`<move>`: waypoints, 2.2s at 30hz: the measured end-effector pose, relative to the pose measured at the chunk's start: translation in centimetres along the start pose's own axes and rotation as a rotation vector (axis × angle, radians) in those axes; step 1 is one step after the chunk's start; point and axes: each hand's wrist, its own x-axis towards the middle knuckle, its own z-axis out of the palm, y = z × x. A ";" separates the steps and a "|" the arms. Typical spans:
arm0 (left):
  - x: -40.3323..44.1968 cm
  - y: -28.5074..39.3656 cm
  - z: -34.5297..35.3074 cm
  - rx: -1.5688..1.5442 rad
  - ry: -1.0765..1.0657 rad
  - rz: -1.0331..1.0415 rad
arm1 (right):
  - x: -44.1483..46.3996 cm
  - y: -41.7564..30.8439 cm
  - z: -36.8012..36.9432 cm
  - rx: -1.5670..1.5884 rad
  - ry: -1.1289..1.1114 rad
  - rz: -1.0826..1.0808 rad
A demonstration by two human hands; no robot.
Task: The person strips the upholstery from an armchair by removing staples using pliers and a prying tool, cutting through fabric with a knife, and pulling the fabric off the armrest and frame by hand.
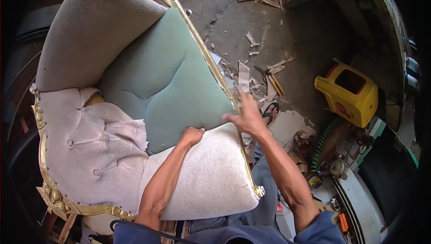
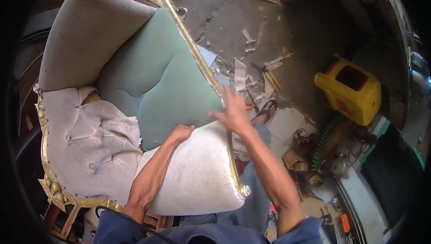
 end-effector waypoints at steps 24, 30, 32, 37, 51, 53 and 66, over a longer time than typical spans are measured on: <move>4.0 8.3 1.9 0.072 -0.596 0.144 | 5.0 2.4 10.5 -0.358 -0.008 -0.111; 6.4 7.6 4.3 -0.093 -0.500 0.119 | 5.1 2.6 10.5 -0.374 0.028 -0.126; 7.6 6.8 5.3 -0.155 -0.405 0.098 | 5.4 2.7 10.6 -0.402 0.058 -0.129; 8.9 1.0 10.6 -0.189 0.032 0.080 | 4.9 1.6 9.3 -0.305 -0.035 -0.083; -2.3 7.8 4.7 -0.048 0.331 0.302 | 5.8 2.6 7.8 -0.316 -0.134 -0.148; -3.1 8.8 3.9 0.009 0.270 0.270 | 6.2 2.1 6.9 -0.278 -0.192 -0.155; -1.9 11.3 2.8 0.196 -0.033 0.033 | 7.1 5.7 7.2 -0.027 -0.154 -0.275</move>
